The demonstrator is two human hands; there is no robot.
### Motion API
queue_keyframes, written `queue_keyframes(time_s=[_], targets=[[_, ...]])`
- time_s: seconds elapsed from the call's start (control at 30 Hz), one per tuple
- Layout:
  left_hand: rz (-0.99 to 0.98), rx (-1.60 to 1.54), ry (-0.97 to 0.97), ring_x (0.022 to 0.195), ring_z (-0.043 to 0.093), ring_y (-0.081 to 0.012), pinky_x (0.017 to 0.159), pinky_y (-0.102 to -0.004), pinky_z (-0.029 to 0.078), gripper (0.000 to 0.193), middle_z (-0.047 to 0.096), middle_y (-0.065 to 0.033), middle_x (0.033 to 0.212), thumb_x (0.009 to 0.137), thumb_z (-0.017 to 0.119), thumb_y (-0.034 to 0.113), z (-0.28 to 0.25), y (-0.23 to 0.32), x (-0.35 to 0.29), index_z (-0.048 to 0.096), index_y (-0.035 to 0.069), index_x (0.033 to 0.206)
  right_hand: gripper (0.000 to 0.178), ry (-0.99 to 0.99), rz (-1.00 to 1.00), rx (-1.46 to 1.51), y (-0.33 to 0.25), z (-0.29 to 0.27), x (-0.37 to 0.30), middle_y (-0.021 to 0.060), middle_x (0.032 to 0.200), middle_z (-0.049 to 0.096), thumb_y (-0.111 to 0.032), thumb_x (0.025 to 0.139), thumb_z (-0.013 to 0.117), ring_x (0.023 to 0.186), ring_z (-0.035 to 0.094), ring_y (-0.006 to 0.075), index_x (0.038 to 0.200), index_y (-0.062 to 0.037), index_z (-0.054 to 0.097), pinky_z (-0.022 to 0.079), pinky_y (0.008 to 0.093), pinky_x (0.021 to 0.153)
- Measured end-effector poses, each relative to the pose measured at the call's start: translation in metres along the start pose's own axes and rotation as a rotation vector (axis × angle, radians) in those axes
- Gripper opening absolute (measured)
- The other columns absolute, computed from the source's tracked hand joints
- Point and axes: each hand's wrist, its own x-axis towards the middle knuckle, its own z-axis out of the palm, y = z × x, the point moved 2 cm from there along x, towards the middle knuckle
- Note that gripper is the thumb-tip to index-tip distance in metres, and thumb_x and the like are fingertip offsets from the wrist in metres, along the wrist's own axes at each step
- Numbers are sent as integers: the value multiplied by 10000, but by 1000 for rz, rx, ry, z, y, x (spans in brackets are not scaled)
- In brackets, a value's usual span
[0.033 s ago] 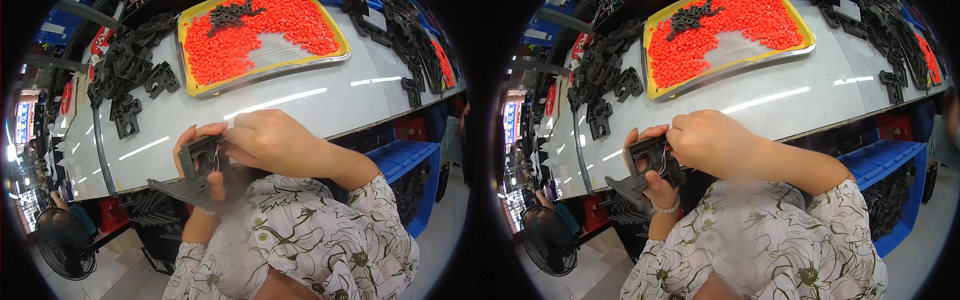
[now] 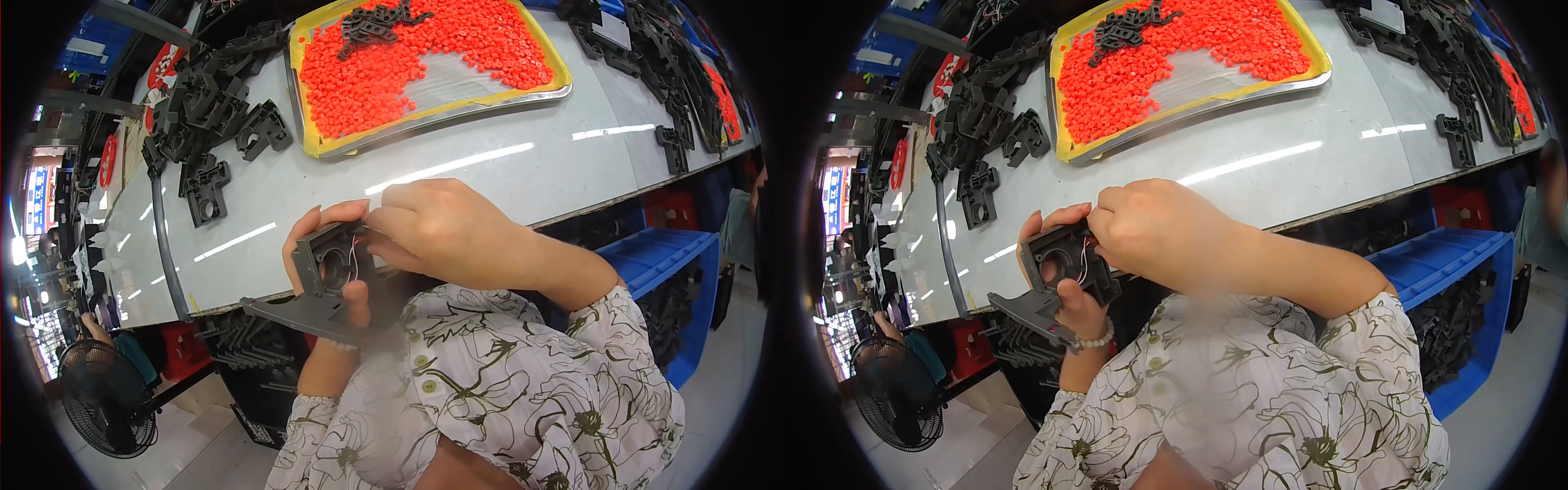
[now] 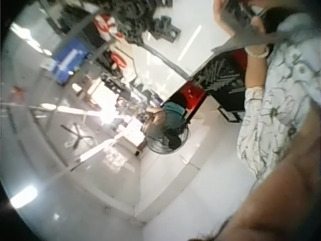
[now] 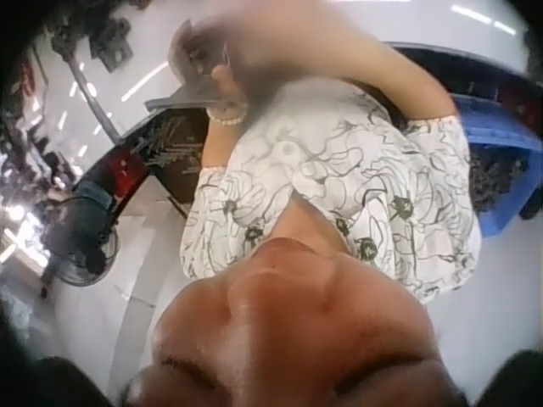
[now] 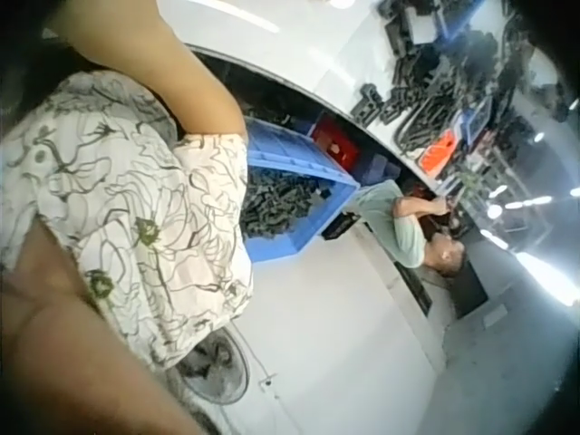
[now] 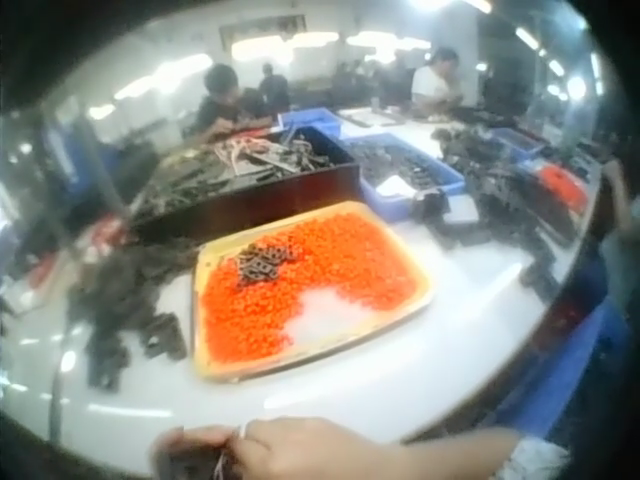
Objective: The person assembles plastic housings by hand, inserting internal components and wiring harnesses into them.
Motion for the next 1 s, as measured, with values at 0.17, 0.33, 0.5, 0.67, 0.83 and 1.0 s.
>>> queue_keyframes(time_s=[0.17,0.33,0.5,0.67,0.83,1.0], targets=[[-9,-12,-7,1050,521,-298,886,-383,451,826,513,-203,1109,769,608,556,-1,-6,3,280,-3,1282,190,-6,48,25,5,1,-2,135,718,557,-154,737,649,678,582,301,776,5,552,469,381,628],[-71,-103,19,1056,521,-292,896,-382,449,816,508,-197,1120,772,614,541,3,-2,5,280,-3,1281,206,53,120,82,6,-1,-1,125,747,536,-148,716,669,704,573,295,796,9,560,468,379,628],[-30,-53,-52,1058,519,-278,899,-381,451,811,501,-193,1134,777,620,522,-3,-11,2,275,-2,1290,216,42,62,29,5,0,1,116,773,513,-131,698,681,731,564,289,799,15,558,467,376,637],[-93,-90,-64,1063,521,-292,894,-393,464,798,501,-202,1139,787,613,512,-4,-9,5,274,-3,1294,271,9,114,142,14,2,1,119,778,526,-157,681,709,730,563,284,848,1,567,470,368,656],[-100,-150,-41,1104,504,-323,917,-442,454,771,491,-217,1154,801,602,492,-8,-1,11,282,-8,1293,407,-105,380,516,32,-6,-9,127,891,592,-251,741,701,804,581,226,1031,0,563,481,332,707],[-103,-202,-46,1123,492,-331,923,-474,445,753,483,-229,1162,813,592,476,-13,0,15,286,-8,1301,371,-179,686,1067,48,-1,-22,106,996,614,-215,839,608,881,572,142,1141,-16,525,480,275,714]])
